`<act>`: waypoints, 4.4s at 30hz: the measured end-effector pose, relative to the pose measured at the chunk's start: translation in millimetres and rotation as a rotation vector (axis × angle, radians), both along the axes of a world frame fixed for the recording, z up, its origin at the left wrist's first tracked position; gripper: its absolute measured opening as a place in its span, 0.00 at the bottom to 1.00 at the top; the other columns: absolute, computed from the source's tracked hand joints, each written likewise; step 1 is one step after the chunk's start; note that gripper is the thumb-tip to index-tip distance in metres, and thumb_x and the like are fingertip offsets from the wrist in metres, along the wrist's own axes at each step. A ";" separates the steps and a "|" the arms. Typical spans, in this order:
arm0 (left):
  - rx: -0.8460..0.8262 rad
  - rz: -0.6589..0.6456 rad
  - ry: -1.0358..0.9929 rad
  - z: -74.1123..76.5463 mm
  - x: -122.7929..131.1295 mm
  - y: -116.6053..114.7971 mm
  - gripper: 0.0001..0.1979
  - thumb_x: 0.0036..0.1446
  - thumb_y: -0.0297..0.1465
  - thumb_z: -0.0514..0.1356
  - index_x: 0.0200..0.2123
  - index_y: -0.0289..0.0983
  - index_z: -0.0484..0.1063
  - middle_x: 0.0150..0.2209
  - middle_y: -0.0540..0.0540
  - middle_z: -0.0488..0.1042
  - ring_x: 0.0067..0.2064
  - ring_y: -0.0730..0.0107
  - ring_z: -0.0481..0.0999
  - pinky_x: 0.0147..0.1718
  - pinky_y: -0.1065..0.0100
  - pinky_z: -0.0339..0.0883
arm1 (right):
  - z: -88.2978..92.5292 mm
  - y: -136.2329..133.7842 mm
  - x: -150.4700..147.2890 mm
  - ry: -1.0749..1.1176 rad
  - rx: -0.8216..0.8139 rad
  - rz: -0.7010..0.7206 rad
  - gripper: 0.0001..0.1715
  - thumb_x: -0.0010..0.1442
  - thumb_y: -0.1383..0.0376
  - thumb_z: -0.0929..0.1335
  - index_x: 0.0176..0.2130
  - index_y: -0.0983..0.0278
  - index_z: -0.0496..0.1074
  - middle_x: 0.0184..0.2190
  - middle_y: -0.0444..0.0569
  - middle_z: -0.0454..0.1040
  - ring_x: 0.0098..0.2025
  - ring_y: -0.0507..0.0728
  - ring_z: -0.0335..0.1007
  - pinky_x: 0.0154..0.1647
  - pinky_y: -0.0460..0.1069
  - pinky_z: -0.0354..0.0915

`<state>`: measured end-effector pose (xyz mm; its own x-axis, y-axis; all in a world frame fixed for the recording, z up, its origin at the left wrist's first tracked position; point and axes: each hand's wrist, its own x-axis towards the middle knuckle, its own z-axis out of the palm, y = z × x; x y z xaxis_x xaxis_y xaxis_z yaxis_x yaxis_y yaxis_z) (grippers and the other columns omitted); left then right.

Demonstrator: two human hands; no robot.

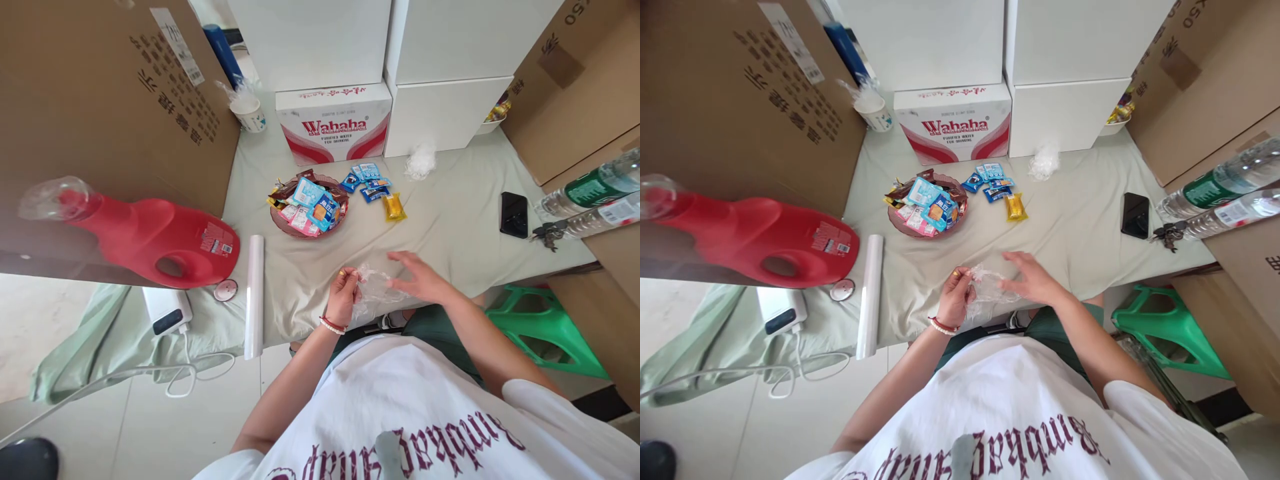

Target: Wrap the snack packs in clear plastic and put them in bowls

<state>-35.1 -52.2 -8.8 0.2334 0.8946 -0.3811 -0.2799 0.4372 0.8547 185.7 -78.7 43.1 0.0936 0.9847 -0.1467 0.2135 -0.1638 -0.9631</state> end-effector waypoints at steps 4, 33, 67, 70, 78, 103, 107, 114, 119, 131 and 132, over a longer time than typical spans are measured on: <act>0.065 0.009 0.107 -0.5 -6.0 -3.5 0.25 0.55 0.56 0.66 0.38 0.41 0.66 0.31 0.55 0.75 0.16 0.82 0.61 0.16 0.71 0.51 | -16.5 12.4 -26.2 0.100 -0.127 0.175 0.21 0.46 0.51 0.81 0.39 0.58 0.82 0.32 0.44 0.79 0.36 0.58 0.72 0.42 0.51 0.68; 0.023 0.272 0.347 -31.3 -15.1 31.1 0.25 0.64 0.59 0.52 0.33 0.43 0.56 0.23 0.56 0.67 0.17 0.74 0.68 0.16 0.71 0.52 | -44.4 10.2 12.5 0.376 -0.278 -0.244 0.37 0.41 0.53 0.82 0.49 0.58 0.74 0.32 0.40 0.72 0.34 0.54 0.72 0.39 0.53 0.73; 0.862 -0.778 1.321 -11.0 -52.9 35.9 0.39 0.64 0.41 0.55 0.75 0.39 0.49 0.76 0.39 0.52 0.76 0.49 0.51 0.71 0.31 0.31 | -53.9 -8.0 7.7 -1.165 0.500 0.440 0.15 0.70 0.72 0.65 0.46 0.60 0.80 0.37 0.51 0.79 0.59 0.61 0.68 0.71 0.63 0.52; 0.863 -0.770 1.351 -13.2 -57.0 36.9 0.41 0.64 0.42 0.55 0.76 0.39 0.47 0.76 0.38 0.50 0.77 0.49 0.49 0.72 0.33 0.30 | -53.0 -27.8 22.4 -1.196 0.609 0.360 0.15 0.70 0.73 0.65 0.45 0.60 0.79 0.38 0.50 0.79 0.54 0.59 0.70 0.68 0.61 0.55; 0.879 -0.811 1.367 -15.5 -56.9 36.3 0.43 0.61 0.42 0.57 0.76 0.37 0.48 0.77 0.38 0.48 0.78 0.45 0.44 0.71 0.30 0.24 | -54.4 -95.9 43.8 -1.100 0.381 0.378 0.19 0.68 0.72 0.63 0.48 0.55 0.79 0.42 0.50 0.81 0.49 0.61 0.73 0.61 0.64 0.62; 0.897 -0.955 1.319 -17.2 -62.3 41.0 0.58 0.48 0.60 0.67 0.76 0.50 0.46 0.79 0.38 0.35 0.77 0.32 0.38 0.66 0.22 0.23 | -32.3 131.2 73.0 -0.177 -0.434 0.174 0.25 0.46 0.47 0.79 0.28 0.63 0.72 0.21 0.40 0.63 0.25 0.50 0.56 0.29 0.50 0.58; 0.909 -0.945 1.298 -16.5 -63.2 40.7 0.56 0.46 0.61 0.69 0.74 0.54 0.53 0.79 0.39 0.37 0.77 0.29 0.37 0.65 0.21 0.23 | -25.2 134.8 96.1 -0.527 -0.410 0.114 0.17 0.55 0.53 0.76 0.31 0.63 0.75 0.26 0.47 0.71 0.32 0.56 0.66 0.37 0.54 0.65; 0.924 -0.974 1.284 -17.9 -64.3 41.8 0.53 0.47 0.61 0.68 0.72 0.55 0.57 0.78 0.36 0.38 0.77 0.26 0.37 0.63 0.18 0.22 | -13.4 157.5 20.2 -1.000 -0.005 0.400 0.17 0.63 0.57 0.72 0.49 0.62 0.80 0.45 0.58 0.79 0.53 0.68 0.70 0.52 0.57 0.65; 0.928 -0.987 1.297 -17.4 -63.9 41.9 0.52 0.47 0.62 0.68 0.72 0.57 0.56 0.78 0.37 0.36 0.77 0.27 0.35 0.62 0.17 0.22 | -30.1 181.6 -40.6 -0.864 -0.135 0.741 0.13 0.54 0.61 0.77 0.41 0.62 0.81 0.37 0.51 0.81 0.44 0.62 0.74 0.47 0.51 0.66; 0.964 -0.964 1.289 -20.3 -65.4 40.4 0.53 0.45 0.63 0.68 0.72 0.57 0.57 0.78 0.37 0.38 0.76 0.25 0.37 0.62 0.18 0.22 | -25.7 224.2 -27.1 -0.742 -0.051 0.786 0.12 0.65 0.58 0.68 0.37 0.62 0.77 0.30 0.49 0.78 0.35 0.57 0.73 0.40 0.49 0.64; 0.965 -0.963 1.285 -20.4 -65.4 40.1 0.53 0.46 0.63 0.68 0.72 0.57 0.57 0.78 0.37 0.38 0.76 0.25 0.37 0.62 0.18 0.22 | -26.0 223.6 -24.5 -0.800 0.018 0.744 0.12 0.66 0.58 0.67 0.38 0.63 0.77 0.32 0.50 0.78 0.37 0.57 0.73 0.42 0.48 0.63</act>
